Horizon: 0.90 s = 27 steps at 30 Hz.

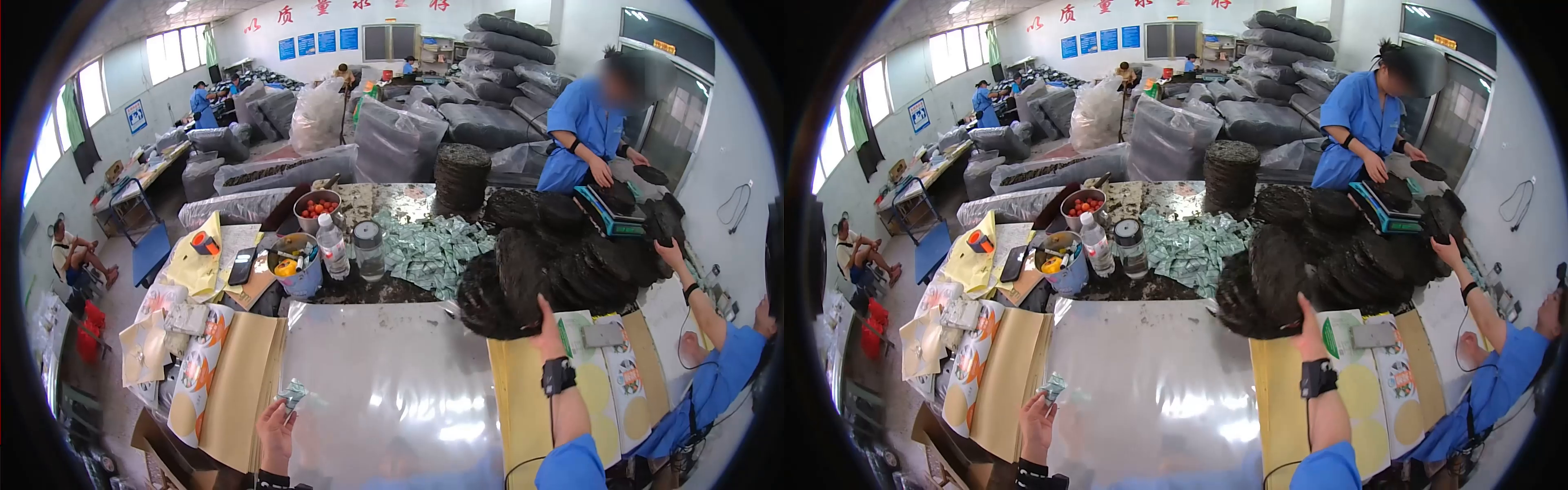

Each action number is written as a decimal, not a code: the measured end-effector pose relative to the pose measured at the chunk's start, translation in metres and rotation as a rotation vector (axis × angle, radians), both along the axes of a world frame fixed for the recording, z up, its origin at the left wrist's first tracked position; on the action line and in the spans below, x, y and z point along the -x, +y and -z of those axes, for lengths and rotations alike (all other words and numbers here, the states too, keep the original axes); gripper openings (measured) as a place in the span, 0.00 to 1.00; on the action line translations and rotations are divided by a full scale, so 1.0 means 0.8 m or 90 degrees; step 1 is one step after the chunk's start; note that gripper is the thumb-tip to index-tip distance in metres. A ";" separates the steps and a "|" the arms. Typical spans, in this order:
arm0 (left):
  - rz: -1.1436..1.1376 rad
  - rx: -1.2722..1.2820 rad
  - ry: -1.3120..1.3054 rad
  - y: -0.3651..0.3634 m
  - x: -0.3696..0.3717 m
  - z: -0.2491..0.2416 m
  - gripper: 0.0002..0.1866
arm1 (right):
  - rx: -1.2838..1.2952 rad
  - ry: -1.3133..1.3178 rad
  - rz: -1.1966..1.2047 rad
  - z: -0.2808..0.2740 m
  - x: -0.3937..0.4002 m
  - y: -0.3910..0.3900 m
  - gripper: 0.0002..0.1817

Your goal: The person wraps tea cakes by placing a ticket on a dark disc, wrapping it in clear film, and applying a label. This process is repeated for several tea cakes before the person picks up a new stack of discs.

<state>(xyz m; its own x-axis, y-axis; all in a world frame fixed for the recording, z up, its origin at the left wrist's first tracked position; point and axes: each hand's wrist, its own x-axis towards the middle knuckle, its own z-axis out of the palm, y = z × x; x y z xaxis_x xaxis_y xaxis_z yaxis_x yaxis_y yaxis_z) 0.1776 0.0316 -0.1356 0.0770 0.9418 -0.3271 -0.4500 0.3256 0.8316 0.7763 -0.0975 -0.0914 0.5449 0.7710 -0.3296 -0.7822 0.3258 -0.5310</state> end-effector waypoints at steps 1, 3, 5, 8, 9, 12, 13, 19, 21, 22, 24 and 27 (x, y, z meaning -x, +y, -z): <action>0.000 0.006 -0.004 -0.011 0.001 0.001 0.10 | -0.038 0.054 -0.064 0.027 0.013 -0.006 0.27; 0.002 0.013 -0.016 -0.026 -0.002 0.000 0.08 | -0.065 0.079 -0.152 0.057 0.075 -0.015 0.25; -0.013 0.016 0.008 -0.033 0.002 0.006 0.07 | -0.002 -0.036 -0.226 0.047 0.181 -0.015 0.25; -0.029 0.023 0.041 -0.053 0.018 0.002 0.07 | 0.222 -0.421 -0.375 0.056 0.275 -0.012 0.31; -0.028 0.006 0.021 -0.056 0.022 -0.001 0.09 | 0.264 -0.558 -0.381 0.054 0.289 -0.010 0.41; 0.000 -0.020 0.028 -0.066 0.036 -0.004 0.15 | 0.510 -0.934 -0.255 0.035 0.311 -0.012 0.49; 0.001 -0.012 0.040 -0.071 0.041 0.002 0.17 | 0.513 -0.936 -0.251 0.026 0.320 -0.018 0.49; 0.007 0.031 0.024 -0.087 0.024 0.022 0.20 | 0.140 -1.508 -0.369 -0.012 0.414 -0.049 0.49; -0.013 0.022 0.006 -0.078 0.003 0.010 0.19 | 0.099 -1.371 -0.291 0.001 0.396 -0.039 0.37; 0.022 0.003 0.030 -0.073 -0.007 0.005 0.17 | 0.079 -1.387 -0.309 -0.003 0.385 -0.034 0.37; 0.102 -0.042 0.082 -0.070 -0.030 -0.014 0.15 | 0.104 -0.848 -0.164 -0.025 0.380 -0.041 0.28; 0.222 -0.198 0.148 -0.055 -0.123 -0.035 0.12 | 0.069 -0.741 -0.123 -0.017 0.369 -0.040 0.23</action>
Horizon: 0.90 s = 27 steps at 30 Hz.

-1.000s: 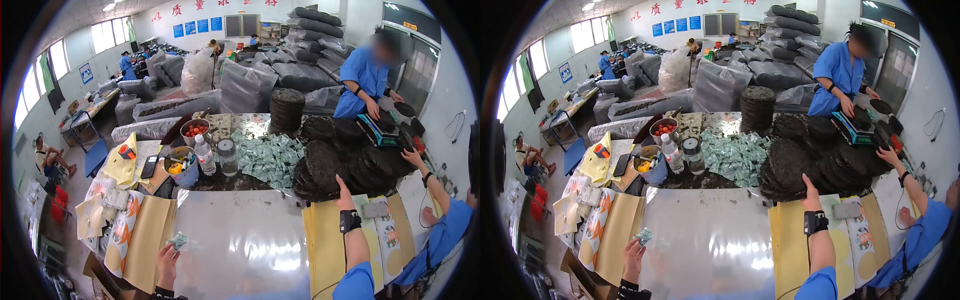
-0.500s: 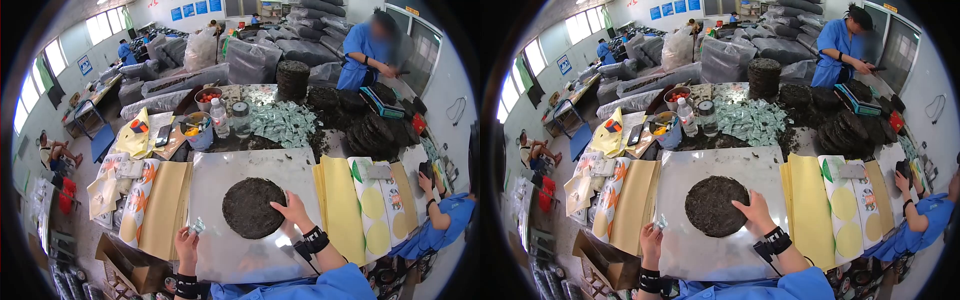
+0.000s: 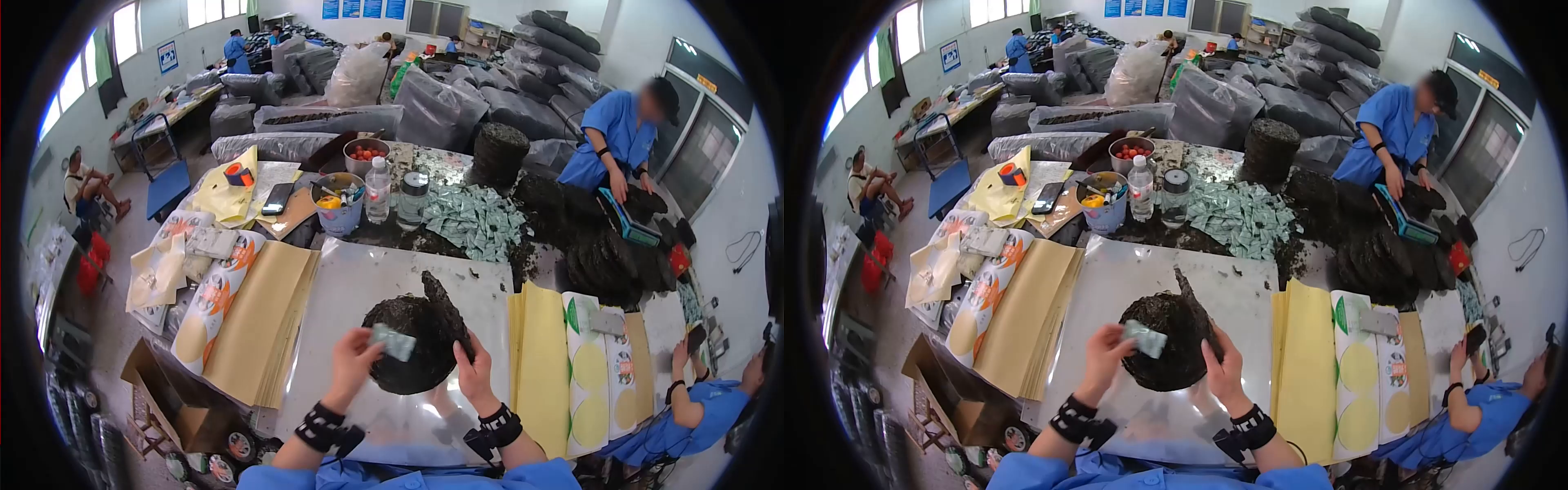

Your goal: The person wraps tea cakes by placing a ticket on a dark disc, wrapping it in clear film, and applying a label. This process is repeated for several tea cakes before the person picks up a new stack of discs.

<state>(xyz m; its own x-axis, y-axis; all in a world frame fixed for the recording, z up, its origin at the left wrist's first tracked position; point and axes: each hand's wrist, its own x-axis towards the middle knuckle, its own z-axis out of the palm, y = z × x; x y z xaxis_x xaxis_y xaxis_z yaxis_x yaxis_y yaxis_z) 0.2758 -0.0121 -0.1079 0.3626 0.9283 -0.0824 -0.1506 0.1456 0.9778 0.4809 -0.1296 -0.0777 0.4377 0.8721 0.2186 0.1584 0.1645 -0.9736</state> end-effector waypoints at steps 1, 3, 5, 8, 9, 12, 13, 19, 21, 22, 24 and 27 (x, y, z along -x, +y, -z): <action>0.008 -0.136 0.147 0.008 -0.030 0.026 0.12 | -0.006 0.025 0.022 0.002 0.002 -0.002 0.22; -0.001 -0.375 0.424 0.000 -0.067 0.002 0.14 | 0.018 -0.131 0.030 -0.002 0.015 -0.002 0.26; -0.116 -0.494 0.393 -0.007 -0.061 -0.003 0.13 | 0.022 -0.357 -0.002 0.001 0.025 -0.004 0.32; -0.135 -0.223 0.305 0.000 0.000 0.030 0.11 | 0.076 -0.649 -0.046 0.007 0.044 -0.002 0.38; -0.127 -0.221 0.314 -0.002 0.019 0.045 0.11 | 0.082 -0.639 -0.044 0.007 0.047 -0.006 0.38; -0.154 0.001 0.061 -0.010 0.048 0.082 0.26 | 0.017 -0.559 -0.010 -0.009 0.023 0.005 0.48; -0.147 -0.001 0.066 -0.003 0.047 0.088 0.26 | 0.054 -0.509 0.043 -0.018 0.003 0.008 0.49; -0.016 0.040 -0.141 0.058 -0.006 0.077 0.30 | 0.090 0.236 0.135 0.118 -0.024 0.025 0.42; 0.155 0.155 -0.141 0.049 -0.020 0.038 0.31 | 0.077 0.182 0.225 0.079 0.013 0.028 0.38; 0.140 0.191 -0.108 0.037 -0.021 0.028 0.29 | 0.095 0.159 0.247 0.077 0.005 0.030 0.35; 0.028 0.156 -0.019 0.004 -0.020 0.037 0.31 | 0.148 0.109 0.203 0.083 -0.019 0.037 0.33; 0.002 0.056 0.092 0.008 -0.017 0.049 0.39 | 0.237 0.081 0.121 0.082 -0.031 0.029 0.33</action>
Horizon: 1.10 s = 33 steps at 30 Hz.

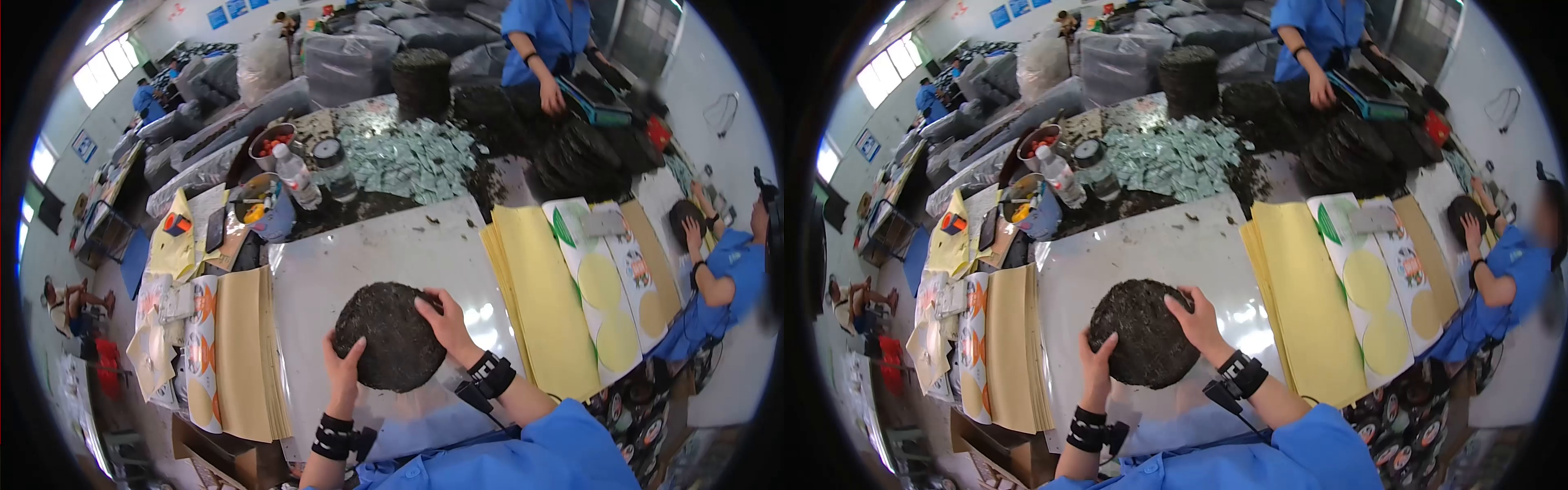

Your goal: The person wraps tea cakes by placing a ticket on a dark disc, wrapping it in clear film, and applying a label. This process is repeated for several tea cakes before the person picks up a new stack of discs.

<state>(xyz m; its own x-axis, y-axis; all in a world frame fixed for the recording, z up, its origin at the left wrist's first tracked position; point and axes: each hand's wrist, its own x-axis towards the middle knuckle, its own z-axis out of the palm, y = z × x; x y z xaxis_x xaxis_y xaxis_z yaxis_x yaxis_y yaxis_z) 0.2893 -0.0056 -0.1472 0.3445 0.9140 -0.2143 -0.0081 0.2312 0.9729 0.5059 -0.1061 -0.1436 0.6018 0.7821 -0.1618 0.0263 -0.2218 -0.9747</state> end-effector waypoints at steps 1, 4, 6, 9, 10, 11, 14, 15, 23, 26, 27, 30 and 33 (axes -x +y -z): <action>0.015 -0.097 0.069 0.012 0.004 0.003 0.42 | -0.066 -0.006 0.063 0.004 0.004 -0.007 0.35; 0.151 -0.091 -0.044 0.053 -0.004 -0.054 0.46 | -0.158 0.003 0.147 0.023 0.020 -0.033 0.39; 0.205 -0.008 -0.064 0.063 -0.014 -0.036 0.42 | -0.151 -0.027 0.085 0.015 0.053 -0.036 0.38; 0.222 0.065 -0.092 0.056 -0.017 -0.027 0.34 | -0.112 -0.042 0.176 -0.002 0.039 -0.002 0.28; 0.169 0.071 -0.105 0.046 -0.010 -0.025 0.30 | -0.069 -0.026 0.184 0.000 0.036 0.004 0.25; 0.155 0.076 -0.082 0.045 -0.007 -0.021 0.29 | -0.104 -0.062 0.187 0.004 0.032 0.009 0.20; 0.139 0.052 -0.057 0.038 -0.009 -0.013 0.33 | -0.120 0.136 0.151 0.019 0.017 0.004 0.20; 0.151 0.058 -0.064 0.037 -0.010 -0.008 0.37 | -0.126 0.124 0.143 0.024 0.018 0.004 0.20; 0.173 -0.169 -0.070 0.032 -0.010 -0.008 0.41 | -0.077 -0.465 0.002 -0.011 0.015 -0.003 0.32; 0.162 -0.186 -0.014 0.029 -0.012 -0.010 0.39 | -0.075 -0.706 -0.266 -0.071 0.057 0.001 0.43; 0.161 -0.227 0.030 0.027 -0.009 -0.013 0.35 | -0.025 -0.754 -0.351 -0.059 0.066 0.003 0.43; 0.065 -0.425 0.209 0.035 0.056 -0.035 0.25 | -0.026 -0.778 -0.380 -0.039 0.065 -0.003 0.43; 0.390 -0.546 0.308 0.054 0.194 -0.047 0.12 | -0.030 -0.769 -0.384 -0.037 0.065 0.000 0.42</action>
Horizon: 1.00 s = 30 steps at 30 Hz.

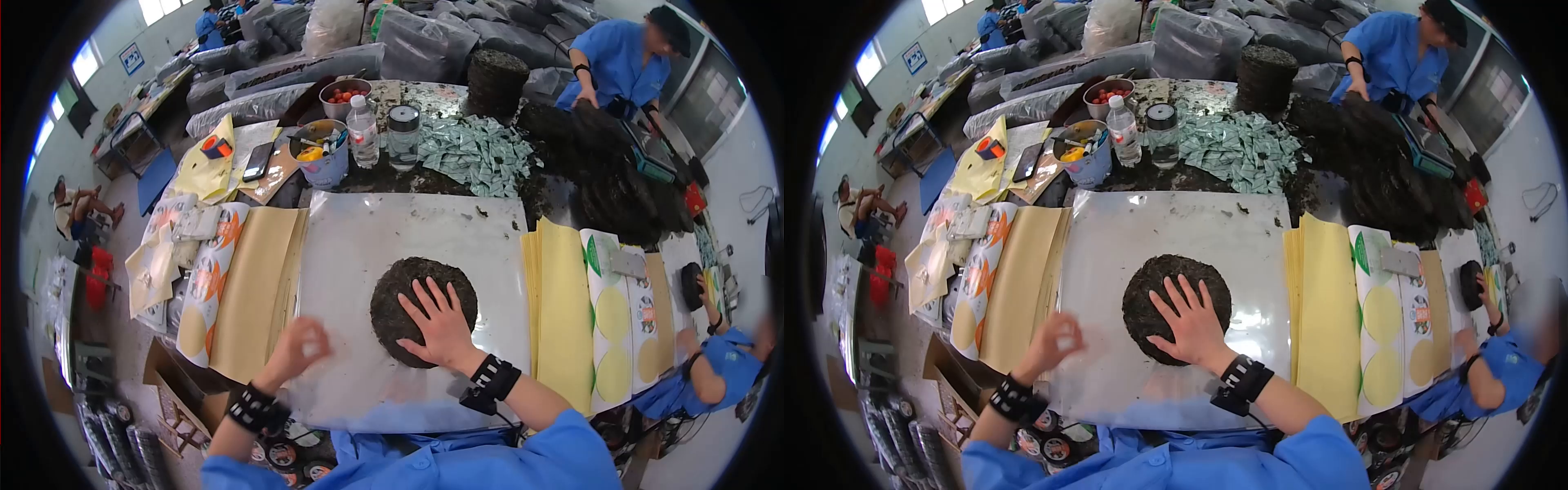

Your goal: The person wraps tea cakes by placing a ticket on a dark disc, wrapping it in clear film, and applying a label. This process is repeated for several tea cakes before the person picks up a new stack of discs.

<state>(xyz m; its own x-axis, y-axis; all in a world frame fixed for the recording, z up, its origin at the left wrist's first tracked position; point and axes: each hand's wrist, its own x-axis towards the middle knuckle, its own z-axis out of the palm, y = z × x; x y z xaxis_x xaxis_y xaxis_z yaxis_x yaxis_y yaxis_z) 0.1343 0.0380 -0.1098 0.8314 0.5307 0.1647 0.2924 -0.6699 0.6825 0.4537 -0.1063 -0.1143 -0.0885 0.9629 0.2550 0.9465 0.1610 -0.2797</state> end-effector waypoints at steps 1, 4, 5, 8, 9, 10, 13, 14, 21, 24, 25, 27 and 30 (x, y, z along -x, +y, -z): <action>0.141 -0.002 0.098 -0.008 0.030 -0.002 0.10 | -0.003 -0.004 0.000 0.000 0.000 0.001 0.42; 0.230 -0.057 0.285 -0.070 0.049 -0.003 0.11 | -0.012 -0.002 -0.007 -0.001 0.000 0.005 0.42; 0.234 -0.055 0.291 -0.076 0.056 0.002 0.11 | -0.018 -0.005 -0.007 0.000 0.000 0.006 0.42; 0.165 0.052 0.174 -0.069 0.065 0.032 0.08 | -0.024 -0.001 0.005 -0.001 0.002 0.003 0.42; 0.163 0.051 0.169 -0.069 0.064 0.032 0.08 | -0.026 -0.007 0.003 -0.001 0.001 0.004 0.42; 0.168 0.050 0.191 -0.068 0.064 0.033 0.06 | -0.027 -0.012 -0.004 -0.001 0.000 0.005 0.42; 0.221 -0.036 0.221 -0.078 0.043 -0.001 0.04 | -0.042 -0.012 0.030 0.001 0.007 0.013 0.42; 0.281 -0.119 0.228 -0.079 0.032 -0.014 0.04 | -0.045 -0.012 0.048 0.001 0.009 0.014 0.42; 0.213 0.195 0.469 -0.054 0.030 0.012 0.04 | -0.036 -0.022 0.064 -0.001 0.011 0.014 0.43; 0.200 0.036 0.477 -0.064 0.029 0.014 0.06 | -0.028 -0.018 0.059 0.002 0.011 0.014 0.43; 0.157 -0.151 0.346 -0.072 0.002 -0.038 0.10 | -0.028 -0.017 0.066 0.002 0.012 0.015 0.43; 0.128 -0.333 0.203 -0.084 -0.036 -0.084 0.14 | -0.025 -0.036 0.074 0.002 0.013 0.012 0.46; -0.199 -0.328 -0.145 -0.098 -0.077 -0.056 0.33 | 0.025 -0.061 0.085 -0.006 0.015 0.014 0.53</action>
